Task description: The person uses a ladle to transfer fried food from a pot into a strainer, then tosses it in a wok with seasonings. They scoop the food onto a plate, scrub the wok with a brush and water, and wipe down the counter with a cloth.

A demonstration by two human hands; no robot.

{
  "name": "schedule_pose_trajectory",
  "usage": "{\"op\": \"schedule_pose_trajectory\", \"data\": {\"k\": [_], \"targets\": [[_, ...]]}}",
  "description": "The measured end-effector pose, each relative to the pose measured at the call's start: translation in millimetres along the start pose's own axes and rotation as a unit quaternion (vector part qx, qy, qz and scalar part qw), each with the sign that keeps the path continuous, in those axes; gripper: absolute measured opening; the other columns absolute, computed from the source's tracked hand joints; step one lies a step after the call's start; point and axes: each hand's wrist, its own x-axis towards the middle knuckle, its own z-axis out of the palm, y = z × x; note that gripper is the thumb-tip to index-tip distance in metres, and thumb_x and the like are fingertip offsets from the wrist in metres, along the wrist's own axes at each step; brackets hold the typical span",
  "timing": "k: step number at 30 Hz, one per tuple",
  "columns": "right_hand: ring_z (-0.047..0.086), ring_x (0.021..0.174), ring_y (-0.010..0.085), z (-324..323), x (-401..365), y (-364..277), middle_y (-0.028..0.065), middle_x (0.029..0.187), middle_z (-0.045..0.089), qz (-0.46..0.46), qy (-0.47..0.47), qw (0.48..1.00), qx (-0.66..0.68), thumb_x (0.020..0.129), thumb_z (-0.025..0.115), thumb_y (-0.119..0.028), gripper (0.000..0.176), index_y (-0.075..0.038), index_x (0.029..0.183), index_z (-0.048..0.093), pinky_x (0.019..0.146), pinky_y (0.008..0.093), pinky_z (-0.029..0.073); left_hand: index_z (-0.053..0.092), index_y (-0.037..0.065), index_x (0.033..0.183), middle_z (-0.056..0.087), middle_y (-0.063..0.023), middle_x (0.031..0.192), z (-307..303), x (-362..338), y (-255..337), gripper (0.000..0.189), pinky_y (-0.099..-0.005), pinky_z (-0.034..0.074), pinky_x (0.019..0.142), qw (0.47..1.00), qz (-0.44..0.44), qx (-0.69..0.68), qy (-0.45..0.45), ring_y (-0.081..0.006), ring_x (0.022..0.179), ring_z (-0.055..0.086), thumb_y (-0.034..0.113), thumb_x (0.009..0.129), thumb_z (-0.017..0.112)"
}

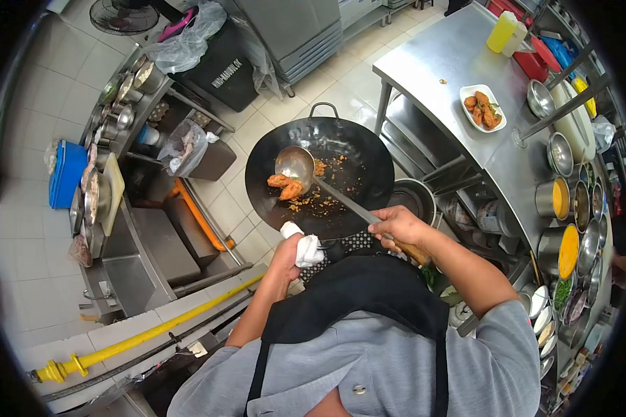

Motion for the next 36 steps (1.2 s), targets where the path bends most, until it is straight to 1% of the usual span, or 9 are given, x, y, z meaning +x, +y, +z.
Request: {"op": "schedule_pose_trajectory", "data": {"k": [5, 7, 9, 12, 15, 19, 24, 27, 36], "targets": [[0.044, 0.040, 0.0108, -2.6, -15.6, 0.5, 0.0031, 0.066, 0.050, 0.003, -0.047, 0.997, 0.058, 0.087, 0.058, -0.009, 0.037, -0.002, 0.123, 0.051, 0.034, 0.0252, 0.034, 0.056, 0.001, 0.091, 0.063, -0.0109, 0.079, 6.4, -6.0, 0.9, 0.018, -0.0389, 0.055, 0.058, 1.000, 0.013, 0.012, 0.010, -0.0229, 0.068, 0.064, 0.015, 0.086, 0.047], [0.043, 0.041, 0.0093, -6.1, -32.4, -2.4, 0.0029, 0.067, 0.050, 0.012, -0.033, 0.992, 0.118, 0.087, 0.057, -0.009, 0.030, -0.003, 0.116, 0.053, 0.034, 0.0242, 0.033, 0.058, 0.000, 0.090, 0.064, -0.0112, 0.077, 6.3, -3.7, -1.3, 0.019, -0.0381, 0.053, 0.048, 1.000, 0.015, -0.022, -0.006, -0.0241, 0.060, 0.064, 0.017, 0.084, 0.049], [0.040, 0.041, 0.0081, -14.8, -58.1, 2.5, 0.0027, 0.070, 0.050, -0.002, -0.028, 0.988, 0.149, 0.088, 0.057, -0.010, 0.029, -0.004, 0.115, 0.052, 0.034, 0.0231, 0.032, 0.058, 0.002, 0.092, 0.065, -0.0098, 0.078, 2.7, -5.8, -2.4, 0.020, -0.0373, 0.054, 0.049, 0.999, 0.010, -0.036, -0.029, -0.0232, 0.061, 0.065, 0.019, 0.086, 0.049], [0.040, 0.043, 0.0078, -21.9, -125.4, 2.7, 0.0034, 0.072, 0.050, -0.034, 0.039, 0.983, 0.176, 0.088, 0.058, -0.012, 0.031, -0.004, 0.117, 0.052, 0.034, 0.0222, 0.032, 0.058, 0.006, 0.092, 0.065, -0.0083, 0.080, -1.6, -13.1, -5.5, 0.019, -0.0391, 0.057, 0.062, 0.996, 0.046, -0.032, -0.066, -0.0215, 0.071, 0.066, 0.021, 0.089, 0.047], [0.041, 0.043, 0.0074, -34.1, -186.9, 12.6, 0.0040, 0.073, 0.050, -0.100, 0.101, 0.964, 0.227, 0.087, 0.058, -0.012, 0.030, -0.004, 0.115, 0.052, 0.033, 0.0220, 0.032, 0.058, 0.005, 0.090, 0.065, -0.0081, 0.079, 5.4, -15.2, 1.5, 0.017, -0.0353, 0.057, 0.062, 0.995, 0.022, -0.031, -0.088, -0.0206, 0.069, 0.066, 0.018, 0.085, 0.047], [0.044, 0.038, 0.0103, -47.2, -234.2, 7.0, 0.0057, 0.070, 0.052, -0.221, 0.278, 0.916, 0.188, 0.086, 0.058, -0.011, 0.023, 0.000, 0.107, 0.055, 0.031, 0.0237, 0.033, 0.059, 0.008, 0.084, 0.064, -0.0051, 0.075, 26.1, -25.7, 15.2, 0.014, -0.0342, 0.053, 0.056, 0.999, 0.010, 0.010, -0.050, -0.0191, 0.063, 0.063, 0.018, 0.080, 0.049], [0.045, 0.039, 0.0099, -100.7, -229.0, -1.1, 0.0027, 0.066, 0.051, -0.250, 0.455, 0.853, 0.057, 0.087, 0.057, -0.011, 0.021, -0.001, 0.106, 0.055, 0.031, 0.0233, 0.032, 0.058, 0.009, 0.085, 0.063, -0.0038, 0.075, 23.6, -21.8, 14.4, 0.014, -0.0353, 0.052, 0.057, 0.998, 0.013, 0.009, -0.062, -0.0185, 0.063, 0.062, 0.019, 0.081, 0.049], [0.045, 0.041, 0.0104, -119.8, -232.0, -10.0, 0.0024, 0.064, 0.049, -0.244, 0.450, 0.857, 0.060, 0.086, 0.059, -0.011, 0.018, 0.000, 0.099, 0.057, 0.032, 0.0250, 0.034, 0.057, 0.009, 0.086, 0.062, -0.0038, 0.075, 18.9, -22.2, 11.1, 0.014, -0.0360, 0.052, 0.056, 0.999, 0.008, 0.009, -0.048, -0.0187, 0.064, 0.061, 0.020, 0.082, 0.049], [0.044, 0.040, 0.0098, -129.1, -219.4, -15.3, 0.0011, 0.060, 0.047, -0.212, 0.488, 0.847, 0.011, 0.085, 0.059, -0.008, 0.022, 0.000, 0.105, 0.056, 0.032, 0.0250, 0.033, 0.054, 0.011, 0.090, 0.060, -0.0039, 0.077, 9.9, -26.3, 5.8, 0.015, -0.0367, 0.051, 0.056, 1.000, -0.016, 0.022, 0.009, -0.0213, 0.065, 0.060, 0.023, 0.084, 0.048]]}}
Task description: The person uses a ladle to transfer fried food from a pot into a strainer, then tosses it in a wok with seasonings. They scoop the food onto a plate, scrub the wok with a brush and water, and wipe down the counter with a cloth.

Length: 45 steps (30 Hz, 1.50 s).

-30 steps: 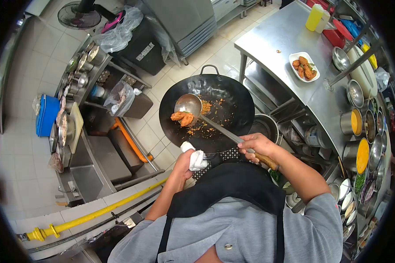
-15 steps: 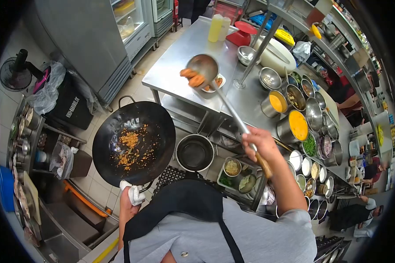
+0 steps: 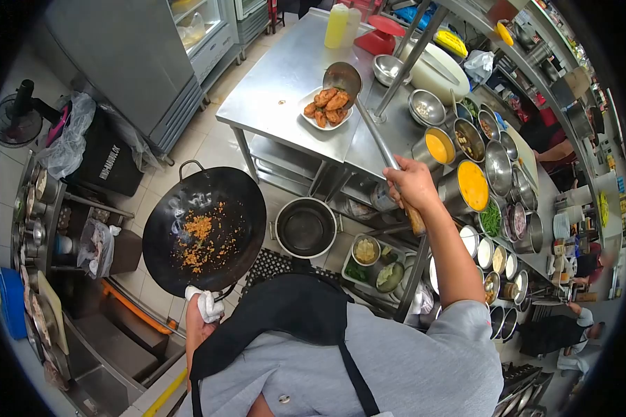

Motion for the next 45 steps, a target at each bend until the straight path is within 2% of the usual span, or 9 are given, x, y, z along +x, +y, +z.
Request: {"op": "schedule_pose_trajectory", "data": {"k": [12, 18, 22, 24, 27, 30, 38, 42, 45], "targets": [[0.048, 0.045, 0.0106, 5.0, 26.6, 30.5, 0.0037, 0.065, 0.055, -0.084, 0.063, 0.986, -0.129, 0.083, 0.060, -0.009, 0.040, 0.007, 0.119, 0.055, 0.042, 0.0261, 0.041, 0.054, 0.013, 0.092, 0.060, -0.0036, 0.078, -8.8, 4.1, -5.8, 0.019, -0.0383, 0.051, 0.053, 0.999, -0.022, -0.012, 0.026, -0.0217, 0.066, 0.061, 0.029, 0.088, 0.046], [0.063, 0.101, 0.0287, 10.6, 40.3, 54.4, 0.0287, 0.106, 0.063, -0.164, 0.155, 0.935, -0.275, 0.076, 0.063, -0.014, 0.052, 0.009, 0.121, 0.053, 0.089, 0.0320, 0.045, 0.054, 0.013, 0.092, 0.060, -0.0029, 0.078, -13.8, 7.8, -10.5, 0.019, -0.0372, 0.050, 0.055, 0.999, -0.016, -0.010, 0.034, -0.0211, 0.066, 0.061, 0.030, 0.089, 0.046], [0.067, 0.079, 0.0254, 20.2, 28.3, 49.7, 0.0213, 0.093, 0.067, -0.229, 0.161, 0.922, -0.268, 0.079, 0.063, -0.012, 0.049, 0.008, 0.122, 0.053, 0.072, 0.0320, 0.051, 0.055, 0.013, 0.090, 0.061, -0.0031, 0.078, -7.7, 4.4, -7.0, 0.017, -0.0368, 0.049, 0.055, 0.999, -0.025, -0.021, 0.035, -0.0208, 0.066, 0.061, 0.028, 0.088, 0.046], [0.059, 0.054, 0.0164, 27.5, 11.4, 29.2, 0.0085, 0.074, 0.062, -0.081, 0.089, 0.986, -0.115, 0.082, 0.060, -0.009, 0.045, 0.005, 0.124, 0.053, 0.047, 0.0279, 0.046, 0.055, 0.013, 0.089, 0.062, -0.0036, 0.078, -9.5, 7.2, -8.9, 0.017, -0.0369, 0.049, 0.054, 0.999, -0.028, -0.022, 0.030, -0.0209, 0.066, 0.061, 0.027, 0.088, 0.046], [0.044, 0.041, 0.0077, 36.2, 0.7, 14.1, -0.0011, 0.063, 0.049, -0.031, 0.082, 0.996, 0.015, 0.085, 0.058, -0.006, 0.038, 0.002, 0.122, 0.054, 0.034, 0.0226, 0.033, 0.056, 0.011, 0.089, 0.063, -0.0052, 0.079, -17.8, 12.0, -14.3, 0.017, -0.0372, 0.050, 0.054, 0.999, -0.022, -0.036, 0.002, -0.0215, 0.065, 0.062, 0.025, 0.086, 0.047], [0.044, 0.040, 0.0092, 35.1, -6.3, 28.9, 0.0004, 0.062, 0.049, -0.071, 0.087, 0.992, 0.060, 0.086, 0.059, -0.009, 0.033, 0.000, 0.118, 0.053, 0.035, 0.0236, 0.036, 0.057, 0.006, 0.091, 0.063, -0.0073, 0.078, -23.6, 13.6, -21.2, 0.018, -0.0381, 0.054, 0.057, 0.996, -0.028, -0.066, -0.044, -0.0221, 0.066, 0.064, 0.021, 0.083, 0.050], [0.043, 0.045, 0.0049, 122.0, -71.6, 12.9, -0.0017, 0.066, 0.051, -0.021, -0.183, 0.983, 0.017, 0.082, 0.058, 0.004, 0.052, -0.006, 0.132, 0.050, 0.039, 0.0208, 0.032, 0.055, 0.002, 0.090, 0.059, -0.0079, 0.076, -5.0, 8.3, -14.8, 0.014, -0.0315, 0.050, 0.056, 0.993, 0.117, -0.002, 0.019, -0.0188, 0.064, 0.061, 0.009, 0.077, 0.054], [0.066, 0.083, 0.0223, 206.3, -18.6, 29.5, 0.0207, 0.095, 0.066, -0.273, -0.157, 0.922, -0.226, 0.081, 0.062, -0.015, 0.052, -0.003, 0.130, 0.049, 0.076, 0.0340, 0.050, 0.055, 0.002, 0.092, 0.060, -0.0069, 0.078, 4.7, 20.6, -6.3, 0.016, -0.0318, 0.051, 0.057, 0.985, 0.175, -0.006, -0.005, -0.0180, 0.065, 0.061, 0.006, 0.077, 0.054], [0.064, 0.087, 0.0347, 257.2, 1.5, 40.5, 0.0223, 0.095, 0.064, -0.390, -0.121, 0.853, -0.325, 0.081, 0.063, -0.014, 0.058, -0.002, 0.134, 0.042, 0.077, 0.0406, 0.050, 0.056, 0.001, 0.094, 0.060, -0.0063, 0.079, 21.6, 20.2, 9.1, 0.018, -0.0317, 0.052, 0.059, 0.973, 0.227, -0.014, -0.029, -0.0178, 0.066, 0.062, 0.005, 0.077, 0.053]]}}
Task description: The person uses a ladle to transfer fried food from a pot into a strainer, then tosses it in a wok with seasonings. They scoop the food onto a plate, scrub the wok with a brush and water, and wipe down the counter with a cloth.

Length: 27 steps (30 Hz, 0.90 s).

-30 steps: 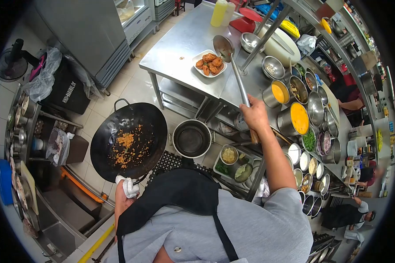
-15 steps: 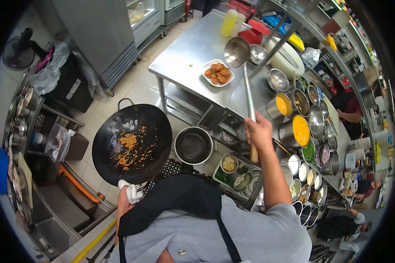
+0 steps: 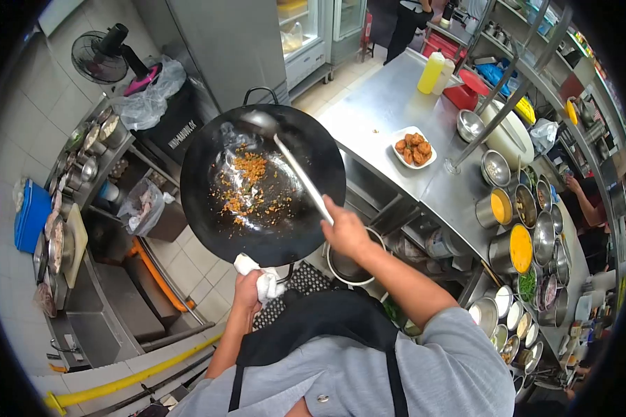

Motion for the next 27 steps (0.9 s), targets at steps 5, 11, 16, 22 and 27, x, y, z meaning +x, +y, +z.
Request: {"op": "schedule_pose_trajectory", "data": {"k": [5, 11, 16, 22, 27], "targets": [[0.061, 0.077, 0.0379, -16.6, -79.4, -12.8, 0.0202, 0.089, 0.060, -0.051, -0.071, 0.993, -0.081, 0.080, 0.062, -0.015, 0.065, -0.011, 0.139, 0.036, 0.068, 0.0458, 0.051, 0.056, 0.001, 0.096, 0.060, -0.0051, 0.081, 11.5, 28.4, 26.1, 0.018, -0.0309, 0.052, 0.060, 0.998, 0.055, 0.003, -0.031, -0.0169, 0.068, 0.062, 0.005, 0.078, 0.054], [0.061, 0.079, 0.0374, -55.5, -9.7, -10.1, 0.0184, 0.092, 0.059, -0.050, 0.002, 0.995, -0.086, 0.081, 0.057, -0.014, 0.065, -0.016, 0.141, 0.032, 0.072, 0.0456, 0.050, 0.056, 0.000, 0.092, 0.061, -0.0066, 0.080, 34.4, 47.2, 36.6, 0.015, -0.0310, 0.051, 0.059, 0.998, 0.058, -0.001, -0.035, -0.0165, 0.067, 0.062, 0.005, 0.078, 0.054], [0.060, 0.072, 0.0381, -29.2, 44.7, 7.4, 0.0187, 0.089, 0.057, -0.064, 0.098, 0.992, -0.042, 0.084, 0.054, -0.013, 0.062, -0.016, 0.141, 0.031, 0.067, 0.0470, 0.051, 0.056, -0.001, 0.089, 0.061, -0.0075, 0.077, 92.4, 66.6, 39.7, 0.013, -0.0312, 0.052, 0.059, 0.991, 0.108, 0.020, -0.077, -0.0176, 0.065, 0.062, 0.006, 0.078, 0.054], [0.061, 0.061, 0.0331, -98.1, -100.0, 81.3, 0.0143, 0.082, 0.055, -0.040, -0.024, 0.986, -0.162, 0.079, 0.054, -0.008, 0.069, -0.022, 0.143, 0.032, 0.056, 0.0446, 0.052, 0.056, -0.001, 0.086, 0.060, -0.0078, 0.076, 145.6, 88.8, 58.4, 0.011, -0.0346, 0.052, 0.054, 0.985, 0.117, 0.014, -0.127, -0.0185, 0.063, 0.061, 0.006, 0.078, 0.054], [0.061, 0.074, 0.0379, -146.0, 22.3, 71.8, 0.0170, 0.086, 0.059, 0.001, 0.111, 0.985, -0.129, 0.084, 0.051, -0.013, 0.063, -0.023, 0.143, 0.032, 0.067, 0.0485, 0.050, 0.058, 0.004, 0.091, 0.061, -0.0046, 0.082, 179.0, 120.9, 55.3, 0.013, -0.0290, 0.051, 0.061, 0.985, 0.118, 0.036, -0.119, -0.0155, 0.069, 0.061, 0.006, 0.079, 0.054]]}}
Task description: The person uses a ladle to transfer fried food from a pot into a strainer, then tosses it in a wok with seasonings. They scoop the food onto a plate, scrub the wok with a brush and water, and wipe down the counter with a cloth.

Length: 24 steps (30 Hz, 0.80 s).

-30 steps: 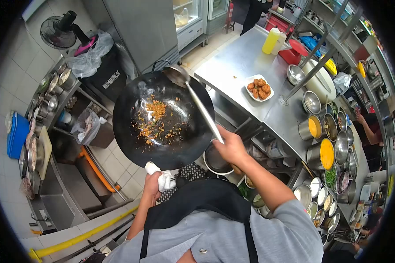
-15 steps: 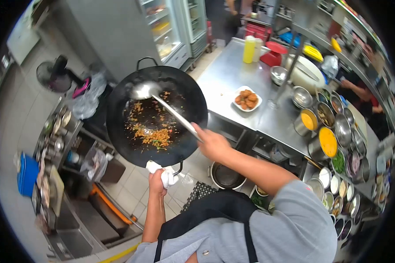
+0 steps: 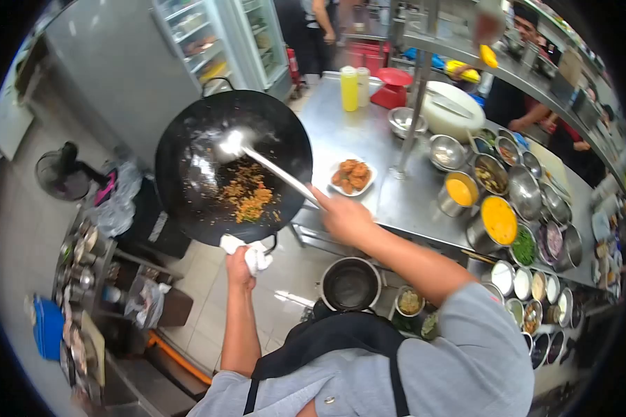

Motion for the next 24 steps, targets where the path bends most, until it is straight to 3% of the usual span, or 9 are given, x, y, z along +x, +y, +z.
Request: {"op": "schedule_pose_trajectory", "data": {"k": [1, 4, 9, 11, 13, 15, 19, 21, 24], "targets": [[0.059, 0.082, 0.0355, 6.0, 36.5, -3.7, 0.0169, 0.087, 0.059, 0.043, -0.001, 0.999, -0.019, 0.084, 0.056, -0.015, 0.062, -0.019, 0.141, 0.033, 0.071, 0.0457, 0.048, 0.058, 0.003, 0.091, 0.060, -0.0042, 0.082, 13.5, 4.8, 3.7, 0.014, -0.0289, 0.050, 0.060, 0.999, 0.005, -0.025, -0.019, -0.0152, 0.069, 0.060, 0.006, 0.078, 0.054], [0.060, 0.071, 0.0367, 33.1, 71.5, -9.8, 0.0167, 0.085, 0.058, 0.066, 0.067, 0.995, -0.042, 0.084, 0.055, -0.014, 0.064, -0.018, 0.143, 0.030, 0.064, 0.0465, 0.049, 0.057, 0.002, 0.091, 0.059, -0.0037, 0.080, 33.2, 34.8, -2.7, 0.013, -0.0290, 0.049, 0.060, 0.998, -0.015, -0.030, -0.044, -0.0150, 0.068, 0.059, 0.006, 0.079, 0.054], [0.060, 0.061, 0.0345, 26.3, -46.5, -21.9, 0.0125, 0.078, 0.053, 0.120, -0.051, 0.988, -0.087, 0.081, 0.055, -0.009, 0.069, -0.021, 0.144, 0.030, 0.054, 0.0431, 0.051, 0.056, 0.001, 0.088, 0.058, -0.0037, 0.079, 58.7, 84.3, 2.0, 0.010, -0.0293, 0.048, 0.060, 0.996, 0.012, -0.027, -0.085, -0.0145, 0.068, 0.059, 0.004, 0.079, 0.053], [0.061, 0.065, 0.0351, 7.5, -79.8, -24.4, 0.0143, 0.080, 0.055, 0.145, -0.059, 0.986, -0.049, 0.080, 0.058, -0.010, 0.069, -0.021, 0.143, 0.033, 0.058, 0.0444, 0.051, 0.056, 0.002, 0.087, 0.059, -0.0038, 0.079, 58.8, 102.4, -1.7, 0.009, -0.0291, 0.049, 0.060, 0.994, -0.011, -0.031, -0.106, -0.0145, 0.069, 0.059, 0.004, 0.079, 0.054], [0.061, 0.073, 0.0360, -3.4, -54.5, -14.8, 0.0160, 0.084, 0.058, 0.124, -0.018, 0.992, -0.014, 0.079, 0.060, -0.011, 0.069, -0.022, 0.142, 0.034, 0.067, 0.0466, 0.051, 0.058, 0.002, 0.086, 0.060, -0.0051, 0.078, 68.9, 105.1, -7.9, 0.010, -0.0292, 0.049, 0.056, 0.995, -0.044, -0.006, -0.085, -0.0146, 0.066, 0.060, 0.009, 0.080, 0.053], [0.059, 0.084, 0.0399, -18.5, 16.5, -16.1, 0.0209, 0.092, 0.060, 0.190, -0.026, 0.981, 0.036, 0.081, 0.057, -0.012, 0.066, -0.020, 0.142, 0.034, 0.078, 0.0482, 0.048, 0.057, 0.002, 0.088, 0.060, -0.0052, 0.078, 76.1, 105.6, -20.5, 0.012, -0.0295, 0.049, 0.054, 0.994, -0.033, -0.029, -0.097, -0.0155, 0.064, 0.060, 0.008, 0.079, 0.052], [0.059, 0.083, 0.0403, 15.7, 107.0, 25.6, 0.0201, 0.088, 0.061, 0.115, 0.120, 0.986, -0.003, 0.083, 0.059, -0.014, 0.065, -0.019, 0.142, 0.034, 0.073, 0.0466, 0.048, 0.056, 0.001, 0.086, 0.059, -0.0054, 0.077, 97.7, 90.7, -19.0, 0.009, -0.0302, 0.050, 0.057, 0.990, -0.058, -0.055, -0.114, -0.0160, 0.063, 0.060, 0.004, 0.078, 0.053], [0.059, 0.079, 0.0385, 27.5, 97.8, 34.3, 0.0186, 0.085, 0.058, 0.106, 0.090, 0.989, -0.059, 0.082, 0.059, -0.014, 0.067, -0.021, 0.143, 0.032, 0.070, 0.0468, 0.048, 0.056, 0.001, 0.085, 0.060, -0.0057, 0.077, 103.2, 89.8, -23.2, 0.008, -0.0302, 0.050, 0.057, 0.992, -0.053, -0.047, -0.105, -0.0162, 0.063, 0.060, 0.004, 0.078, 0.053], [0.061, 0.065, 0.0371, 0.6, 1.7, 36.1, 0.0149, 0.086, 0.058, 0.136, -0.081, 0.978, -0.136, 0.080, 0.055, -0.010, 0.068, -0.023, 0.143, 0.033, 0.060, 0.0451, 0.051, 0.054, 0.003, 0.081, 0.060, -0.0071, 0.076, 111.2, 102.6, -29.6, 0.003, -0.0312, 0.050, 0.059, 0.994, -0.016, -0.024, -0.102, -0.0169, 0.063, 0.060, 0.003, 0.078, 0.053]]}}
